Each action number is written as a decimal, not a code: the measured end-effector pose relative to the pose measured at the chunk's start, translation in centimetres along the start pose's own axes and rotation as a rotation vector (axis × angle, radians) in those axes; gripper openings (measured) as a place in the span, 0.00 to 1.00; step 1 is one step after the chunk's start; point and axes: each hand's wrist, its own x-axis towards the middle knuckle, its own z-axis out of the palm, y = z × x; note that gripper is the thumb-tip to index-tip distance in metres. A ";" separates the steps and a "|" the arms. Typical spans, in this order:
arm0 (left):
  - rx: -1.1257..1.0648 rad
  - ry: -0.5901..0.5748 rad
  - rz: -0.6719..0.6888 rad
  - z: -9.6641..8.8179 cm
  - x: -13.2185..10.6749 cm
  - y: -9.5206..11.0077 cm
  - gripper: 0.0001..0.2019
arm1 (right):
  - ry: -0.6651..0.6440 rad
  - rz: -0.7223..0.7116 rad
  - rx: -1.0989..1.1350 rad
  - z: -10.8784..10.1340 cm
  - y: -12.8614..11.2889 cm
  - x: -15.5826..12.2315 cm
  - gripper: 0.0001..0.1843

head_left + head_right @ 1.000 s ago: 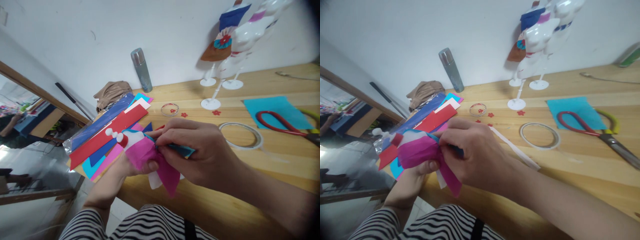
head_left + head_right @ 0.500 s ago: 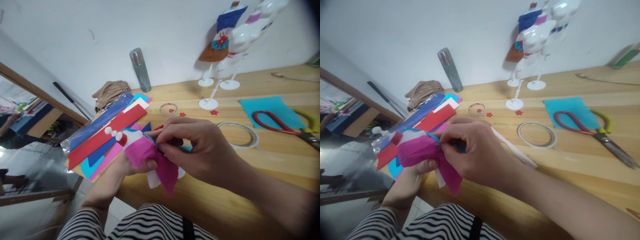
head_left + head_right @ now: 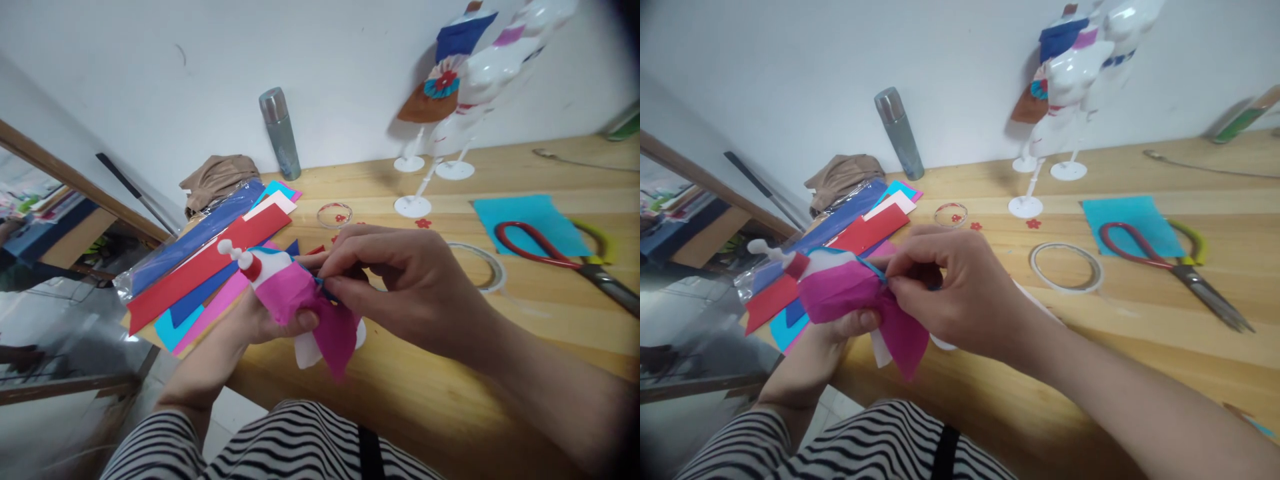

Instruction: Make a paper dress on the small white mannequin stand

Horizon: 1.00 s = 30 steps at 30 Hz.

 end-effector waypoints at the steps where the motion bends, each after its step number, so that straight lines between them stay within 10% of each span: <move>1: 0.006 -0.006 0.008 -0.1 -0.1 -0.1 0.29 | -0.004 0.003 0.001 0.0 0.1 0.0 0.11; 19: -0.042 0.009 -0.064 0.7 0.1 1.0 0.31 | -0.001 -0.295 -0.280 -0.2 0.2 -0.4 0.08; 30: -0.003 0.012 -0.062 0.4 0.5 0.4 0.33 | 0.001 -0.181 -0.229 -0.1 0.3 -0.2 0.09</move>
